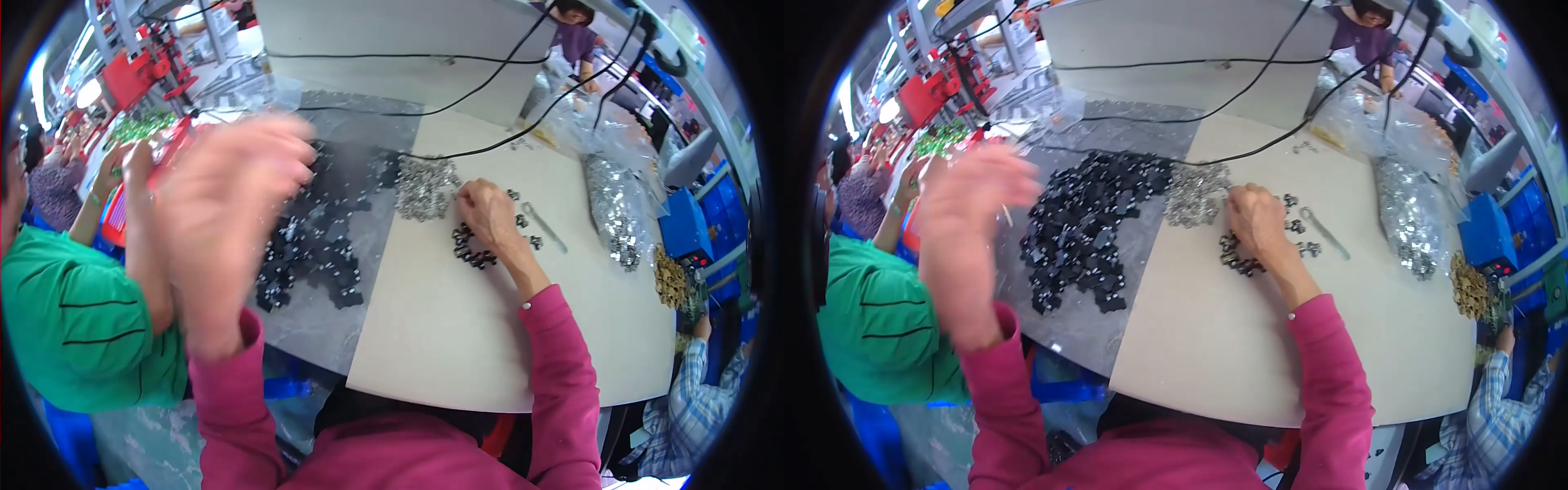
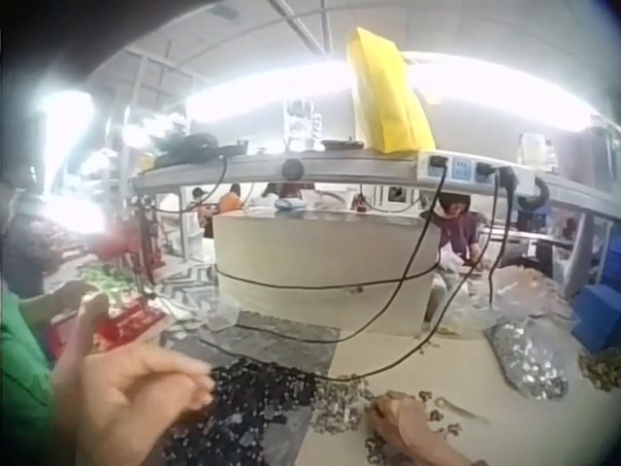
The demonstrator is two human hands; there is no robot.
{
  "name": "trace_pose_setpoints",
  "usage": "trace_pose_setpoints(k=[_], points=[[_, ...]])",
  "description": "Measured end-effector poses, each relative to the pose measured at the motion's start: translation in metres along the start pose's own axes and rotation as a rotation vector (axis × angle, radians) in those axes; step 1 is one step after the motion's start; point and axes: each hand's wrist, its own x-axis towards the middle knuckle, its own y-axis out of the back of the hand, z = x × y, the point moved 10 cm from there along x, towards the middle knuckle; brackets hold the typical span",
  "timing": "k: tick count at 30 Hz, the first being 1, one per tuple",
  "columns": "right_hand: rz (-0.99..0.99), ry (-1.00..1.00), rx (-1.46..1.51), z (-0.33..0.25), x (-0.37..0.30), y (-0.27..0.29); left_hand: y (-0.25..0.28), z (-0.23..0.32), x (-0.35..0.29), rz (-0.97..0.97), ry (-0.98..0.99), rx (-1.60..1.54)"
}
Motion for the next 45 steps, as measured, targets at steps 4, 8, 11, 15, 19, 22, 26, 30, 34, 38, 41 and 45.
trace_pose_setpoints(k=[4,8,11,15,19,22,26,30,34,38,41,45], points=[[0.028,-0.027,-0.046,-0.012,0.005,0.0,-0.012,-0.054,-0.045,-0.2,-0.069,0.609],[0.042,-0.025,-0.069,-0.008,0.009,-0.003,-0.021,-0.091,-0.09,-0.38,0.037,0.624],[0.014,-0.072,-0.059,-0.002,0.009,-0.006,-0.031,-0.094,-0.104,-0.42,0.093,0.636],[-0.014,-0.101,-0.068,-0.004,0.012,-0.01,-0.044,-0.094,-0.106,-0.433,0.099,0.696],[0.013,-0.089,-0.09,-0.004,0.014,-0.012,-0.059,-0.107,-0.109,-0.523,0.08,0.79],[0.059,-0.048,-0.02,-0.011,0.012,-0.003,-0.063,-0.125,-0.116,-0.587,0.129,0.824],[-0.012,-0.199,0.247,-0.015,0.002,0.01,-0.062,-0.124,-0.105,-0.544,0.063,0.633],[-0.134,-0.426,0.653,-0.025,-0.022,0.01,-0.07,-0.122,-0.081,-0.428,0.281,0.258],[-0.158,-0.526,0.986,-0.036,-0.043,0.006,-0.122,-0.161,-0.096,-0.368,0.92,-0.582],[-0.107,-0.607,1.088,-0.025,-0.053,0.004,-0.157,-0.185,-0.105,-0.209,1.089,-1.046],[-0.07,-0.655,1.084,-0.016,-0.054,0.006,-0.166,-0.193,-0.107,-0.288,1.133,-1.046],[-0.061,-0.658,1.065,-0.013,-0.055,0.004,-0.165,-0.2,-0.095,-0.398,0.963,-0.761]])
